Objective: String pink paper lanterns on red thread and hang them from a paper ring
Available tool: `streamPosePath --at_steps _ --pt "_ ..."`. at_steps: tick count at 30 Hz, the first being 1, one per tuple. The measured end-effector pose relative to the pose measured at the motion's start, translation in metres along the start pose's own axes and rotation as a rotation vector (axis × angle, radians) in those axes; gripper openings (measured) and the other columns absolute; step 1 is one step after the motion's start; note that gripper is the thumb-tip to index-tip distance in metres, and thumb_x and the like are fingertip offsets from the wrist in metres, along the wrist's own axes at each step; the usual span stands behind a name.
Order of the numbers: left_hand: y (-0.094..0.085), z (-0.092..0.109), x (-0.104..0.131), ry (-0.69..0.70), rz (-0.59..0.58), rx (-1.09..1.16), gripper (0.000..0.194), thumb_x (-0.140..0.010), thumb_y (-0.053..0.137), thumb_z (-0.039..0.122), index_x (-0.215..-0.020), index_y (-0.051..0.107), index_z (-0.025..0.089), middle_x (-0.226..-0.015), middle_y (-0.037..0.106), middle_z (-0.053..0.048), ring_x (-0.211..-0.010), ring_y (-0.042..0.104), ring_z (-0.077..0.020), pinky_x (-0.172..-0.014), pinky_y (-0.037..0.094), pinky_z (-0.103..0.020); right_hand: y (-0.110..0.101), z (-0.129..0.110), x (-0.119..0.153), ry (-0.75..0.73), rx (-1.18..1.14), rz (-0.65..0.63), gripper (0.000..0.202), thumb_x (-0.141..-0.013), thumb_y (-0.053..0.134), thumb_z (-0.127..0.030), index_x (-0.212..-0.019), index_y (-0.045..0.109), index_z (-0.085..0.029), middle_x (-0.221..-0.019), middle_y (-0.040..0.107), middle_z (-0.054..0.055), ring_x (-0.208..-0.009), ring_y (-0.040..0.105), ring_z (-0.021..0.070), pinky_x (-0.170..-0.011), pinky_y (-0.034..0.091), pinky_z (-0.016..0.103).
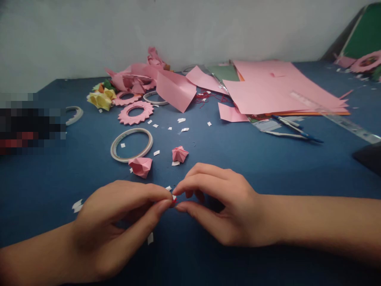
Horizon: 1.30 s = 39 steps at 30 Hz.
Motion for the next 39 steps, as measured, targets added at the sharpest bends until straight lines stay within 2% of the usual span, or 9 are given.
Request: streamPosePath --at_steps 6,17,26,33,39 --pt "-0.003 -0.001 -0.001 -0.016 0.047 -0.034 0.010 -0.080 0.056 0.009 -0.084 0.064 0.015 -0.049 0.054 0.007 -0.039 0.045 -0.0050 -0.043 0.035 -0.018 -0.005 -0.001 0.002 0.003 0.026 0.068 0.008 -0.083 0.058 -0.008 -0.090 0.060 -0.012 -0.078 0.062 0.003 -0.068 0.058 0.0090 -0.060 0.050 0.019" --pt "-0.002 0.001 0.004 0.023 0.093 -0.143 0.007 -0.081 0.057 0.011 -0.084 0.063 0.015 -0.047 0.055 0.008 -0.037 0.050 -0.0070 -0.043 0.034 -0.024 -0.005 -0.006 0.000 -0.028 0.058 0.052 0.013 -0.085 0.053 -0.007 -0.093 0.060 -0.013 -0.080 0.064 0.004 -0.068 0.061 0.0088 -0.061 0.051 0.018" --pt "0.002 0.002 0.004 0.081 0.079 -0.190 0.005 -0.083 0.056 0.012 -0.085 0.059 0.016 -0.060 0.068 0.002 -0.047 0.062 -0.0109 -0.046 0.038 -0.024 -0.002 -0.003 0.003 -0.022 0.082 0.044 0.013 -0.082 0.055 -0.003 -0.091 0.060 -0.011 -0.081 0.063 0.004 -0.071 0.059 0.0076 -0.063 0.050 0.017" --pt "0.002 0.005 0.007 0.085 0.081 -0.190 0.008 -0.084 0.052 0.011 -0.087 0.058 0.016 -0.047 0.057 0.006 -0.036 0.052 -0.0085 -0.041 0.036 -0.022 -0.001 -0.005 0.004 -0.045 0.112 0.052 0.012 -0.083 0.054 -0.005 -0.090 0.057 -0.015 -0.078 0.061 0.002 -0.068 0.058 0.0085 -0.061 0.049 0.018" --pt "0.003 0.011 0.010 0.116 0.078 -0.269 0.008 -0.082 0.053 0.012 -0.077 0.056 0.017 -0.050 0.060 0.004 -0.040 0.054 -0.0100 -0.042 0.036 -0.023 -0.001 -0.009 0.004 -0.068 0.156 0.048 0.013 -0.085 0.053 -0.007 -0.092 0.056 -0.018 -0.080 0.062 0.002 -0.068 0.059 0.0085 -0.062 0.051 0.017"
Point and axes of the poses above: each hand's wrist, its own x-axis away from the middle knuckle, its own y-axis out of the palm, z = x × y, the point moved 10 cm from there along -x, towards the middle knuckle
